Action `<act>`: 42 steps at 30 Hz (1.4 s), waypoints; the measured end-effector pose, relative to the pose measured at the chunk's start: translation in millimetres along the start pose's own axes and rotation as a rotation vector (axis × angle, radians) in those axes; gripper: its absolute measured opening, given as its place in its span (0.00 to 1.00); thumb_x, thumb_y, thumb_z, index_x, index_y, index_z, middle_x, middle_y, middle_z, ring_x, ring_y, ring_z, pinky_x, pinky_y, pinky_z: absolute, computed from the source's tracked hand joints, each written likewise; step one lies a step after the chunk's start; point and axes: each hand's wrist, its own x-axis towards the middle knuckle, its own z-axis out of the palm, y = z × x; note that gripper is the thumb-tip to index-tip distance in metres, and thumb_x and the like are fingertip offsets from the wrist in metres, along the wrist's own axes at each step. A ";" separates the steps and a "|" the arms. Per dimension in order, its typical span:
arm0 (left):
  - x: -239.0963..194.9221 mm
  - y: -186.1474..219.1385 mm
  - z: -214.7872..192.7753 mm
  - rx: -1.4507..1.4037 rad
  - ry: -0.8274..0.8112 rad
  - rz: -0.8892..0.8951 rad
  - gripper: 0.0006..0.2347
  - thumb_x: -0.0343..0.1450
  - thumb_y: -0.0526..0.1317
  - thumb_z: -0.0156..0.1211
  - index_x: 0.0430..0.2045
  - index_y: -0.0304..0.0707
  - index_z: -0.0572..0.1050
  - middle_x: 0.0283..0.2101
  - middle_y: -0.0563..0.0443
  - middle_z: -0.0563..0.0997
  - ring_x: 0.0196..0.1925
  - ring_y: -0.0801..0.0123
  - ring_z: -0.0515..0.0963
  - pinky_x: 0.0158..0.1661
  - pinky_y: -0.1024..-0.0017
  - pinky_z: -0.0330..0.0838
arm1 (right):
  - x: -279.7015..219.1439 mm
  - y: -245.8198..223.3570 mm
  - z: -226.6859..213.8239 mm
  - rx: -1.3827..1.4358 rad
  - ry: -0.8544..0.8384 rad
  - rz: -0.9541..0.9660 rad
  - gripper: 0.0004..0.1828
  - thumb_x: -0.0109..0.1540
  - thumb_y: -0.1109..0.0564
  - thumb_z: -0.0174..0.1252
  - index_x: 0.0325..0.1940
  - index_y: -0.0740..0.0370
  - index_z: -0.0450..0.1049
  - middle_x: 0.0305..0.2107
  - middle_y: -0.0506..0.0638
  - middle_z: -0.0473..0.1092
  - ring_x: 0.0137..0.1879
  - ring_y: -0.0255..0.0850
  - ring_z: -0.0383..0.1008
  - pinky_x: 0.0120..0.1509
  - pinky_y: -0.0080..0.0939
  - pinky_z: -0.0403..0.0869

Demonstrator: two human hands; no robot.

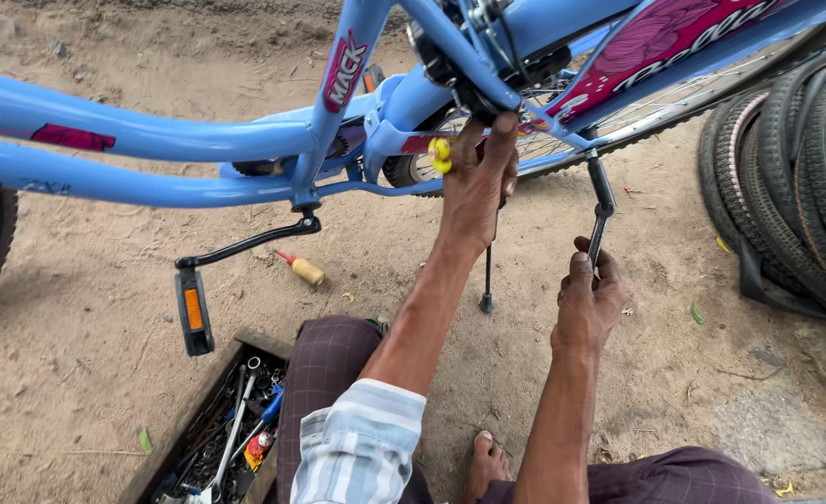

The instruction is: The person uses a wrench and pliers to tighten bolts on the rear wheel axle of a blue bicycle. They then stand up and inspect the rear wheel of a nearby red motorcycle.

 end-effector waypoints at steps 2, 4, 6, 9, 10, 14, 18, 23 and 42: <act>-0.7 3.2 -2.5 0.033 0.001 -0.045 0.22 0.68 0.63 0.63 0.33 0.42 0.74 0.18 0.62 0.65 0.18 0.82 0.63 0.19 0.78 0.57 | 1.9 3.5 -0.1 -0.006 0.003 0.001 0.14 0.68 0.57 0.59 0.55 0.65 0.76 0.20 0.41 0.63 0.22 0.27 0.58 0.22 0.27 0.56; 1.0 7.2 -6.4 0.077 -0.062 -0.046 0.24 0.69 0.64 0.62 0.32 0.40 0.74 0.19 0.61 0.67 0.19 0.81 0.66 0.21 0.78 0.59 | 3.2 5.1 -1.5 -0.052 0.017 0.011 0.14 0.68 0.57 0.58 0.56 0.66 0.75 0.20 0.41 0.63 0.22 0.28 0.58 0.22 0.28 0.57; 3.1 11.4 -8.9 0.107 -0.100 -0.043 0.25 0.69 0.66 0.61 0.33 0.39 0.74 0.19 0.60 0.68 0.20 0.80 0.68 0.21 0.78 0.60 | 3.7 4.3 -0.5 -0.250 -0.025 -0.040 0.17 0.68 0.59 0.54 0.61 0.64 0.71 0.20 0.41 0.63 0.22 0.29 0.60 0.23 0.29 0.59; -0.8 14.0 -6.6 0.164 -0.043 -0.042 0.27 0.66 0.67 0.59 0.39 0.42 0.72 0.18 0.60 0.70 0.20 0.80 0.69 0.20 0.78 0.61 | 0.5 -0.9 2.8 -0.368 -0.133 -0.174 0.20 0.69 0.60 0.50 0.66 0.65 0.67 0.24 0.42 0.67 0.28 0.29 0.67 0.27 0.30 0.66; -3.8 12.6 -2.9 0.202 0.025 -0.041 0.28 0.65 0.68 0.58 0.42 0.44 0.70 0.18 0.60 0.70 0.20 0.81 0.69 0.19 0.78 0.61 | -1.0 -3.4 3.5 -0.379 -0.175 -0.227 0.21 0.70 0.60 0.49 0.68 0.65 0.66 0.26 0.42 0.69 0.30 0.28 0.69 0.29 0.30 0.69; -3.3 12.2 5.6 0.181 0.036 -0.009 0.30 0.67 0.69 0.57 0.41 0.38 0.71 0.18 0.59 0.70 0.19 0.80 0.68 0.20 0.78 0.59 | -2.1 -20.6 12.4 -0.393 -0.176 -0.270 0.17 0.72 0.57 0.48 0.63 0.66 0.63 0.29 0.49 0.77 0.29 0.33 0.72 0.31 0.32 0.71; -3.4 18.5 -1.9 0.291 -0.031 -0.049 0.31 0.67 0.71 0.53 0.40 0.38 0.74 0.15 0.62 0.67 0.16 0.82 0.64 0.17 0.78 0.56 | -4.8 -47.5 22.2 -0.154 -0.175 -0.459 0.13 0.76 0.55 0.49 0.61 0.66 0.64 0.35 0.53 0.79 0.35 0.35 0.77 0.36 0.32 0.76; -1.8 17.2 -0.5 0.310 0.035 0.031 0.29 0.69 0.68 0.57 0.39 0.37 0.73 0.18 0.63 0.66 0.20 0.81 0.64 0.21 0.76 0.56 | 2.4 -95.3 38.3 -0.153 -0.163 -0.876 0.11 0.79 0.55 0.52 0.63 0.64 0.69 0.43 0.55 0.79 0.45 0.38 0.83 0.42 0.32 0.83; 4.7 12.2 -9.5 0.082 -0.081 -0.077 0.25 0.70 0.62 0.63 0.40 0.34 0.74 0.19 0.65 0.62 0.20 0.83 0.60 0.20 0.77 0.50 | 30.7 -136.6 95.9 -0.300 -0.235 -1.135 0.11 0.78 0.64 0.55 0.64 0.60 0.75 0.49 0.52 0.79 0.54 0.38 0.83 0.57 0.37 0.83</act>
